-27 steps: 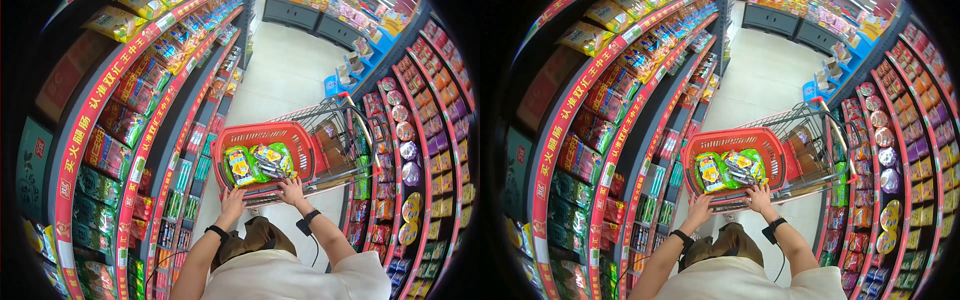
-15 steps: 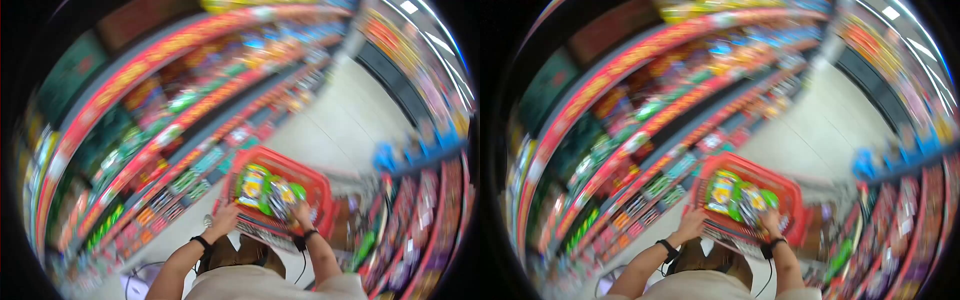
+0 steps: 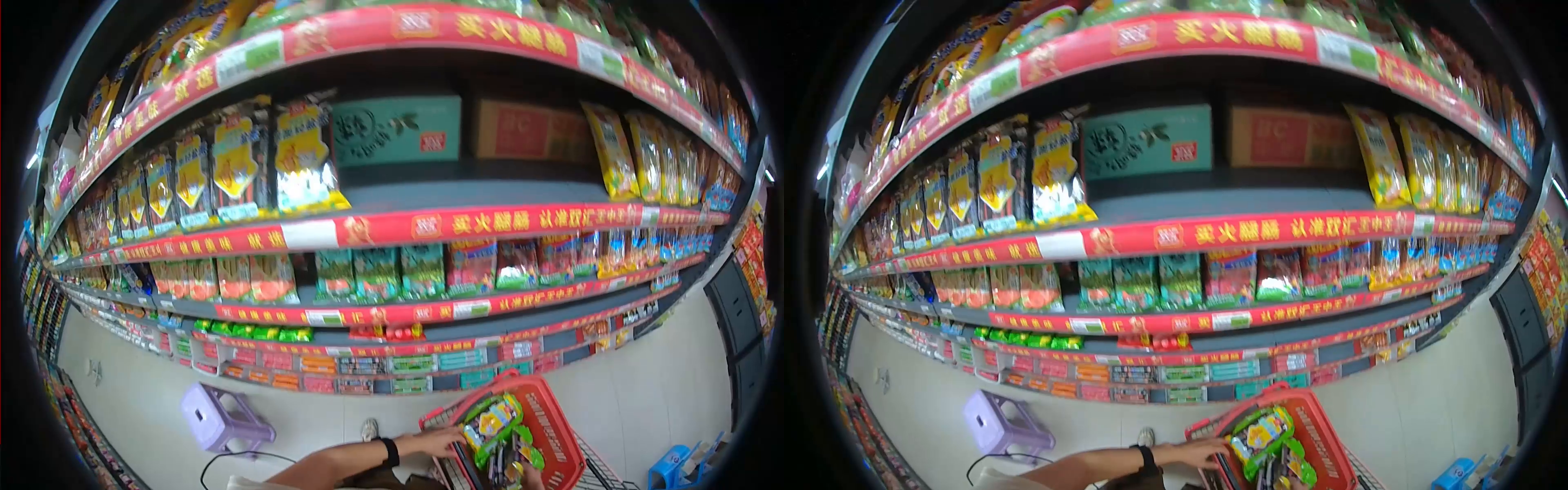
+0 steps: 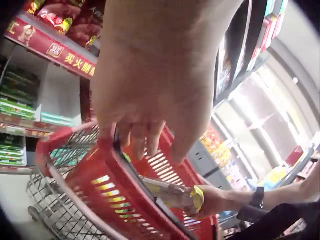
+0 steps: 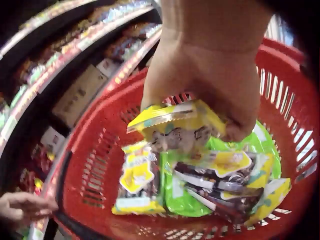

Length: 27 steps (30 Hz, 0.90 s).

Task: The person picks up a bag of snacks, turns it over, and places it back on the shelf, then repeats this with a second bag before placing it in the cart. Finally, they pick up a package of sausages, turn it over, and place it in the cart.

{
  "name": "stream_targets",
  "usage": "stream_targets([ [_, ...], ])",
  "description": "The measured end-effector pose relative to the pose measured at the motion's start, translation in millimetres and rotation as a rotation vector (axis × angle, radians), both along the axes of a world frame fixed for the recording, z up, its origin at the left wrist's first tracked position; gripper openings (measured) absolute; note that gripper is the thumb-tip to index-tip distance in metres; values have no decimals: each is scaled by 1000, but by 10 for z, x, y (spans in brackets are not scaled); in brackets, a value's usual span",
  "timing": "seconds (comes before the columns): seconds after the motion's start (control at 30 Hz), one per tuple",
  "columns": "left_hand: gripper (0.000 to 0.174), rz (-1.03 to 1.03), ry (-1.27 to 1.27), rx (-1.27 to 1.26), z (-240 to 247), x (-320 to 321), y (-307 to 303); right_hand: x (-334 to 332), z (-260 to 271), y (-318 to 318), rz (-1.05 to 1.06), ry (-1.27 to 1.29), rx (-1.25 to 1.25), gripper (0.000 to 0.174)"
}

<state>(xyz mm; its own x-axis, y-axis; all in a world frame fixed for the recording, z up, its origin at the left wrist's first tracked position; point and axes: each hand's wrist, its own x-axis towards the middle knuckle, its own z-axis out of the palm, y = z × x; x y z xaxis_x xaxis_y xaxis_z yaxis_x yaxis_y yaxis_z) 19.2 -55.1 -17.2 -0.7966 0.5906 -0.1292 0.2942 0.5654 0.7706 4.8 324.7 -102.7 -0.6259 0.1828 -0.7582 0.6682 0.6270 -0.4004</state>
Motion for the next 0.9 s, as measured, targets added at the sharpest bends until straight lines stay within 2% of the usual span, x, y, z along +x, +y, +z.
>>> stream_targets([
  [0.07, 55, -22, -437, 272, 352, -100, -234, -12, 369, -337, -90, 31, -215, 108],
  [0.1, 55, -34, -425, 260, 475, -94, -401, 54, 591, -504, -139, 39, -321, 102],
  [0.17, 63, -51, -529, 389, 686, -76, -668, 223, 1128, -780, -248, 60, -521, 90],
  [0.27, 67, -113, -610, 413, 1477, -182, -1173, 407, 2213, -1133, -410, 108, -797, 75],
  [0.3, 65, -119, -569, 502, 1631, -183, -1283, 434, 2657, -1282, -458, 121, -887, 70],
  [0.33, 65, -137, -568, 508, 1872, -149, -1386, 250, 3217, -1947, -148, 199, -992, 59],
  [0.37, 64, -83, -464, 697, 2145, -92, -1492, -40, 3312, -2396, 202, 315, -908, 122],
  [0.4, 63, -23, -355, 881, 2283, -44, -1592, -37, 3465, -2858, 263, 527, -832, 109],
  [0.47, 59, 195, -219, 985, 2173, -41, -1744, -81, 3281, -3536, 466, 1031, -649, 106],
  [0.5, 51, 487, -402, 1207, 2395, 97, -1922, -18, 3562, -3817, 613, 1077, -509, 104],
  [0.53, 43, 684, -318, 1165, 2514, 146, -2036, 35, 3815, -4014, 762, 1111, -366, 103],
  [0.57, 40, 773, -246, 1114, 2514, 198, -2180, -1, 3695, -4127, 815, 1149, -511, 104],
  [0.6, 36, 862, -170, 1056, 2516, 251, -2345, 21, 3714, -4211, 774, 1036, -578, 90],
  [0.67, 32, 872, -141, 1026, 2646, 394, -2566, -81, 3593, -4285, 773, 859, -715, 75],
  [0.7, 32, 903, -165, 971, 2616, 449, -2655, -134, 3507, -4347, 706, 846, -827, 69],
  [0.73, 32, 912, -163, 1030, 2719, 500, -2661, -162, 3507, -4430, 639, 829, -935, 63],
  [0.77, 31, 897, -161, 1024, 2733, 519, -2694, -169, 3568, -4522, 546, 715, -1075, 64],
  [0.8, 30, 885, -162, 1015, 2727, 559, -2732, -193, 3713, -4596, 555, 662, -1227, 54],
  [0.83, 39, 848, -176, 990, 2741, 595, -2781, -282, 3669, -4659, 584, 605, -1279, 57],
  [0.87, 39, 870, -187, 990, 2772, 621, -2781, -290, 3711, -4707, 534, 443, -1384, 57],
  [0.9, 47, 825, -151, 1009, 2813, 650, -2773, -278, 3745, -4778, 514, 410, -1429, 55],
])
